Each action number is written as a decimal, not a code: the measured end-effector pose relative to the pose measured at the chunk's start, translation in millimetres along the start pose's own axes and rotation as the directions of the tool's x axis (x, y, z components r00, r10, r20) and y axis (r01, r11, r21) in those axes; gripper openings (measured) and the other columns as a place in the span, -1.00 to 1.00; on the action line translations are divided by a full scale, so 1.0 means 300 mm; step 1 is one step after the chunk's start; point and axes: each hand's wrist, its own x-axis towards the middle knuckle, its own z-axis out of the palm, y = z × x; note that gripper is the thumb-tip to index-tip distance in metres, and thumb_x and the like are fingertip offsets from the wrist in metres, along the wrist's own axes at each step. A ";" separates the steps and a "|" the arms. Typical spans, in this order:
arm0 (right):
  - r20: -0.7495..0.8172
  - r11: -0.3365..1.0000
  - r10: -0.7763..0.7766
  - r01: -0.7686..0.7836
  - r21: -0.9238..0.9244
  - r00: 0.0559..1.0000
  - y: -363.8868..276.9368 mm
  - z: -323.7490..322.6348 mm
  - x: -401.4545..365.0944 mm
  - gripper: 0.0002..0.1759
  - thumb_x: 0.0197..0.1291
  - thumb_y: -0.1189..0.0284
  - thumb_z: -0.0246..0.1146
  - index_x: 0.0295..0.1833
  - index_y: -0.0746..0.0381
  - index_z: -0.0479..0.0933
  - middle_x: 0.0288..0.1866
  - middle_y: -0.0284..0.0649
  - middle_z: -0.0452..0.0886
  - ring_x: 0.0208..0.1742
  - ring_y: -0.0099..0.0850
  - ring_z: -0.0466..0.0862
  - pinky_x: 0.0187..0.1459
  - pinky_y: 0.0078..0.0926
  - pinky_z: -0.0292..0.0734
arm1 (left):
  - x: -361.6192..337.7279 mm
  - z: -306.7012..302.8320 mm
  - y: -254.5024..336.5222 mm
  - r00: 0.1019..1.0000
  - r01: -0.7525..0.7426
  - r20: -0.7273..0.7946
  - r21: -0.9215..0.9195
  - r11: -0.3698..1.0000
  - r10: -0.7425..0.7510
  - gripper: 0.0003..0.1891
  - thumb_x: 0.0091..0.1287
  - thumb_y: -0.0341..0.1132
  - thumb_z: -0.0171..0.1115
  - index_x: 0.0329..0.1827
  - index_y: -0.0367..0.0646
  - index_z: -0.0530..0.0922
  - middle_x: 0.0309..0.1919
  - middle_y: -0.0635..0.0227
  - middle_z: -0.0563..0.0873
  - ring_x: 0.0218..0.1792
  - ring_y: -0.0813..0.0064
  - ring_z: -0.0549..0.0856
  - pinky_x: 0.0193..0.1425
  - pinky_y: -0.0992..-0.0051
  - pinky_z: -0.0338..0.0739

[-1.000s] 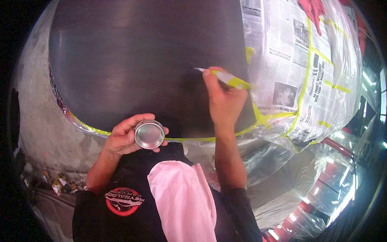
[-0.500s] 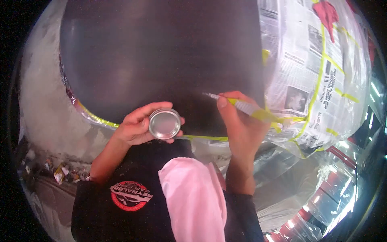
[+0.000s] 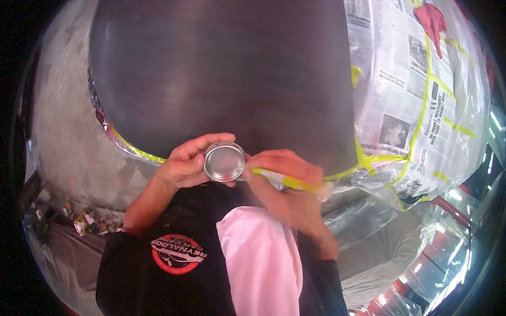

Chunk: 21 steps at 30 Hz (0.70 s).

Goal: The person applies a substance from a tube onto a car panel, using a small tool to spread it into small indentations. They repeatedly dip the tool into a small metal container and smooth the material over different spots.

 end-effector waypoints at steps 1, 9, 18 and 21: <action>0.007 0.999 -0.008 0.007 0.048 1.000 0.001 -0.010 -0.004 -0.80 -0.05 0.72 0.35 -0.23 0.37 0.67 -0.21 -0.08 0.68 -0.12 -0.33 0.68 -0.12 -0.44 0.58 | 0.002 0.001 0.001 1.000 -0.002 0.010 -0.001 1.000 0.002 -0.41 0.52 -0.25 0.00 0.53 -0.24 0.06 0.37 -0.07 0.35 0.36 0.10 0.45 0.32 0.08 0.49; -0.450 0.926 0.105 0.078 0.370 0.887 0.078 -0.058 0.120 -0.91 0.11 0.62 0.36 -0.23 0.38 0.66 -0.28 -0.26 0.68 -0.30 -0.63 0.58 -0.27 -0.70 0.45 | -0.004 0.001 -0.010 1.000 0.024 0.007 -0.013 1.000 -0.024 -0.40 0.52 -0.23 0.02 0.53 -0.24 0.09 0.36 -0.08 0.37 0.33 0.09 0.48 0.31 0.15 0.51; -0.342 0.999 0.049 -0.043 0.026 0.938 0.182 -0.038 0.242 -0.82 0.14 0.49 0.44 -0.18 0.36 0.69 -0.43 -0.47 0.56 -0.38 -0.72 0.46 -0.35 -0.73 0.33 | -0.037 -0.004 -0.022 1.000 0.020 -0.011 0.001 1.000 -0.020 -0.38 0.51 -0.19 0.03 0.53 -0.25 0.08 0.34 -0.08 0.40 0.30 0.04 0.51 0.28 0.17 0.53; -0.347 0.999 0.030 -0.042 -0.026 0.937 0.181 -0.030 0.244 -0.82 0.13 0.48 0.44 -0.19 0.35 0.69 -0.45 -0.49 0.56 -0.41 -0.72 0.45 -0.37 -0.71 0.32 | -0.036 -0.006 -0.025 1.000 0.015 -0.006 -0.007 1.000 -0.016 -0.38 0.51 -0.20 0.03 0.53 -0.25 0.07 0.34 -0.08 0.41 0.30 0.03 0.52 0.27 0.17 0.54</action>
